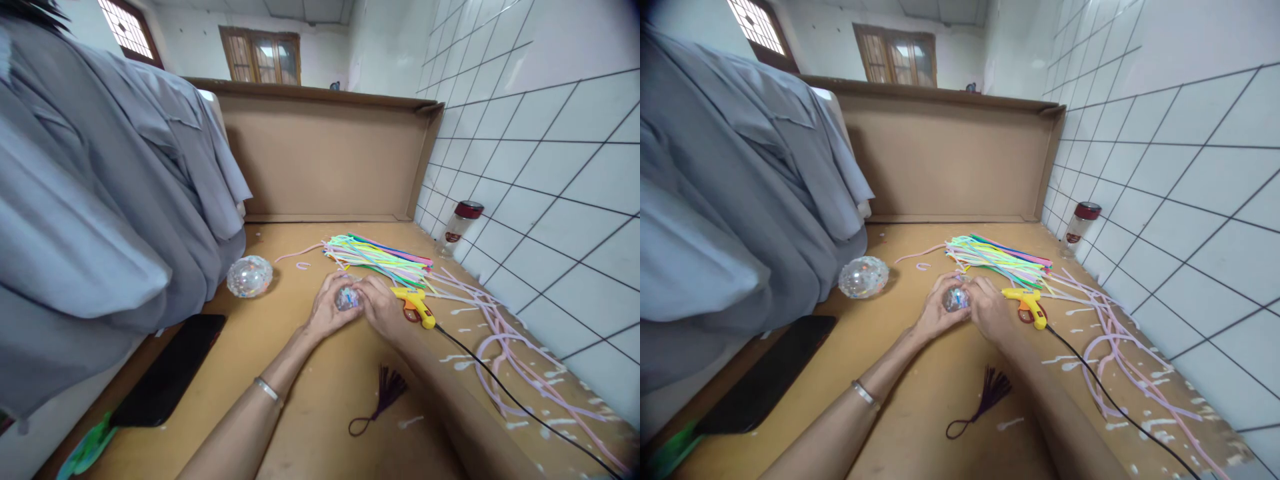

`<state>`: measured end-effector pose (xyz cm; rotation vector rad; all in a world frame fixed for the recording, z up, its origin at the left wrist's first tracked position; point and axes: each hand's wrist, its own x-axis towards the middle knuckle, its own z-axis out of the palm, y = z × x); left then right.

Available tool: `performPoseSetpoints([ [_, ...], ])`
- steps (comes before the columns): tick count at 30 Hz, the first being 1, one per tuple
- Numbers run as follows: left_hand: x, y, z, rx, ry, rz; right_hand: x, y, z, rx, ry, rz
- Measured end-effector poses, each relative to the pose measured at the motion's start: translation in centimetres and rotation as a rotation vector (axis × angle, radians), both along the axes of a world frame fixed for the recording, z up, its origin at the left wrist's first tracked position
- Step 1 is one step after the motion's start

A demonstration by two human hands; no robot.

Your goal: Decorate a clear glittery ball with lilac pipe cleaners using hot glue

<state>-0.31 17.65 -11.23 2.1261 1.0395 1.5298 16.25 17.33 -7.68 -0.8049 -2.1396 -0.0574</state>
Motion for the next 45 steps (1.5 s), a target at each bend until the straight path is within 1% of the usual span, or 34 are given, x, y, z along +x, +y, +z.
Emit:
performPoseSetpoints([
  [6, -0.2, 0.1, -0.1, -0.012, -0.011, 0.0, 0.3, 0.1, -0.2, -0.086, 0.111, 0.059],
  [10, -0.3, 0.1, 0.0, -0.01, -0.017, -0.001, 0.4, 0.0, -0.3, -0.11, 0.156, 0.077],
  [18, -0.2, 0.1, 0.0, -0.029, -0.013, 0.016, 0.2, -0.3, -0.4, -0.111, 0.15, 0.1],
  [29, -0.3, 0.2, -0.3, 0.0, -0.017, -0.004, 0.0, -0.3, -0.6, -0.18, 0.186, 0.118],
  [36, -0.4, 0.6, -0.7, 0.025, -0.008, 0.013, -0.2, -0.7, -0.2, -0.164, 0.145, 0.106],
  [45, -0.8, 0.7, -1.0, 0.058, 0.106, -0.01, -0.3, -0.5, -0.8, -0.101, 0.159, 0.053],
])
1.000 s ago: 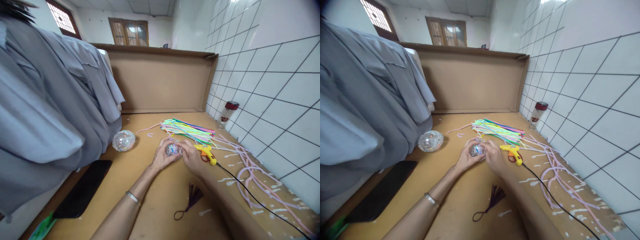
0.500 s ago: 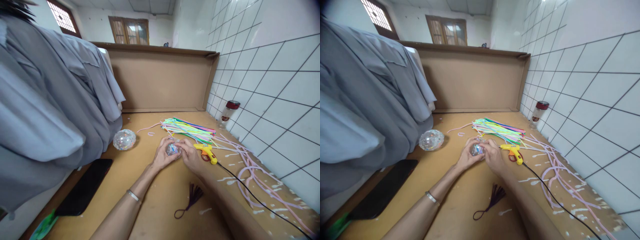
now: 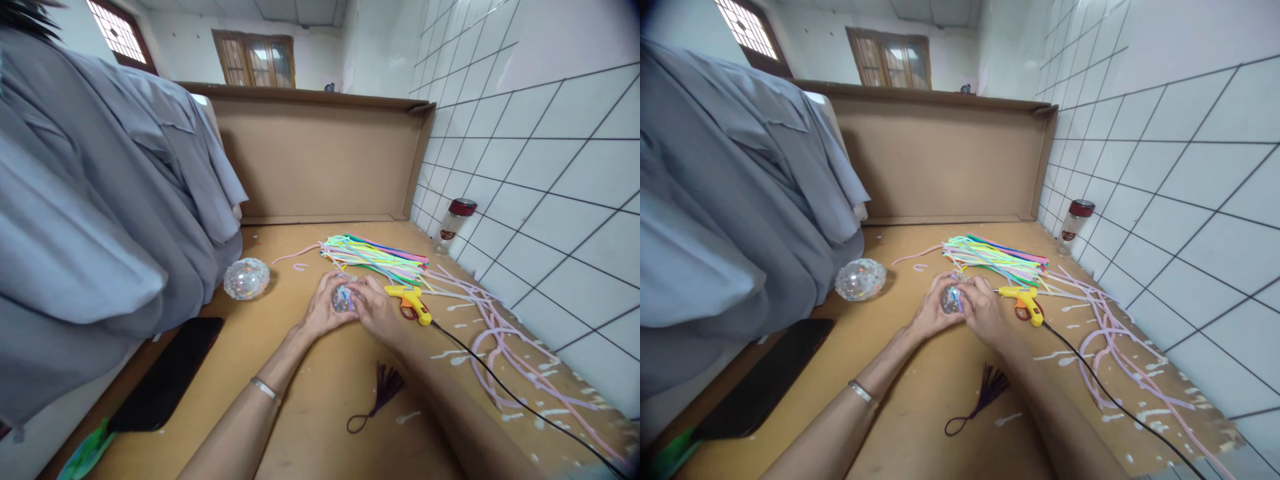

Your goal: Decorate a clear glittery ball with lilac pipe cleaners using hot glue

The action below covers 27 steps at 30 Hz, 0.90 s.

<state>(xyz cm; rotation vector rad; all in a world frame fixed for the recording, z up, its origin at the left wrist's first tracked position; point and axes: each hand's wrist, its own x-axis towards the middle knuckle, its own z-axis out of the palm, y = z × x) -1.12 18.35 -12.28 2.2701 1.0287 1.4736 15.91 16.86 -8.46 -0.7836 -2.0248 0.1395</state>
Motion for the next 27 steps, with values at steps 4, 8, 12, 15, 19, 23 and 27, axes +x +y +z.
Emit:
performPoseSetpoints([
  [4, 0.22, -0.04, -0.12, 0.032, 0.038, 0.025, 0.0, -0.02, -0.1, 0.004, 0.017, -0.019],
  [8, 0.42, -0.07, -0.13, 0.052, 0.026, 0.045, -0.06, -0.03, -0.36, -0.004, 0.039, -0.023],
  [12, 0.39, -0.17, -0.14, 0.051, -0.001, 0.037, -0.12, 0.07, -0.55, -0.013, 0.059, -0.011],
  [15, 0.33, -0.23, -0.15, 0.04, -0.012, 0.032, -0.1, 0.1, -0.52, -0.053, 0.081, -0.004],
  [19, 0.29, -0.14, -0.24, 0.025, -0.059, 0.02, -0.2, -0.15, -0.49, -0.072, 0.107, -0.008],
  [23, 0.33, -0.09, -0.35, 0.01, -0.088, 0.022, -0.51, -0.64, -0.59, -0.006, 0.033, -0.035],
  [27, 0.49, -0.31, -0.23, -0.012, -0.112, 0.049, -0.35, -0.66, -0.89, 0.023, -0.002, -0.095],
])
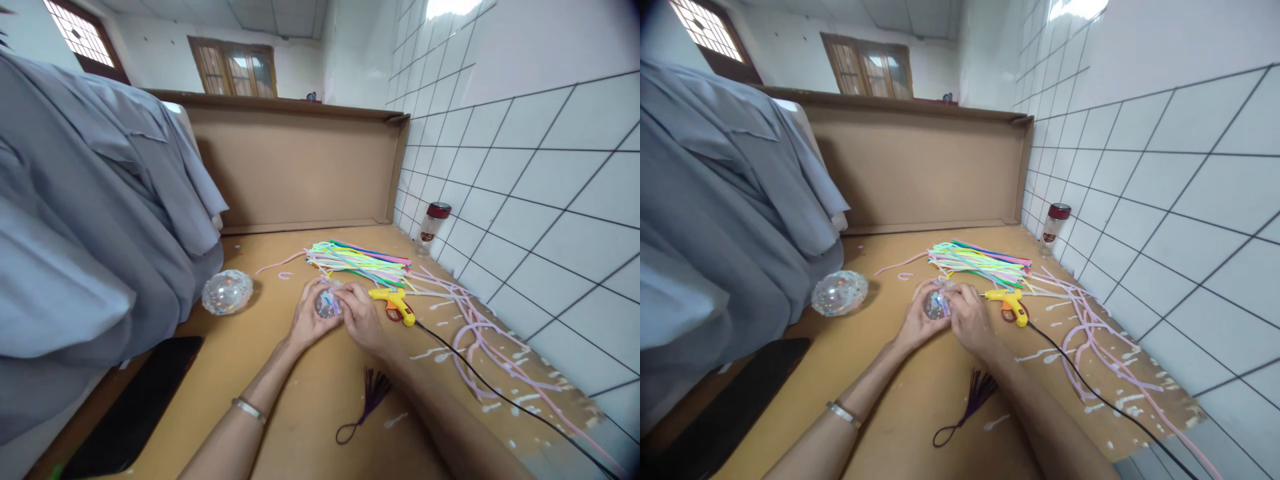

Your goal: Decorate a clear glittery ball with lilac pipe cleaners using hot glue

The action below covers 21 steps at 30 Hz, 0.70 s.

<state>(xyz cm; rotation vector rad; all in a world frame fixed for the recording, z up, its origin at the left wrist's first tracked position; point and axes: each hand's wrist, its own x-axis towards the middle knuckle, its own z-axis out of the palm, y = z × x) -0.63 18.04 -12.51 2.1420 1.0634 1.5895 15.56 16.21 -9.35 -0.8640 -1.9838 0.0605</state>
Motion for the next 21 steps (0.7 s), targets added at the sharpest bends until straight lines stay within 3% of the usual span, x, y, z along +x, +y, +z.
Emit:
performPoseSetpoints([
  [7, 0.3, -0.2, 0.2, -0.003, -0.04, 0.06, 1.8, 1.9, -0.4, 0.0, 0.017, -0.252],
  [10, 0.3, -0.2, 0.2, -0.006, -0.038, 0.058, 2.6, 3.5, 0.7, -0.015, 0.009, -0.365],
  [13, 0.4, 0.0, 0.0, -0.003, -0.05, 0.054, 3.1, 5.3, 2.5, -0.115, -0.138, -0.438],
  [17, 0.5, 0.2, -0.2, -0.01, -0.049, 0.035, 3.2, 7.8, 4.1, -0.26, -0.347, -0.475],
  [21, 0.5, 0.2, -0.3, -0.016, -0.043, 0.019, 2.4, 9.4, 3.9, -0.312, -0.442, -0.422],
])
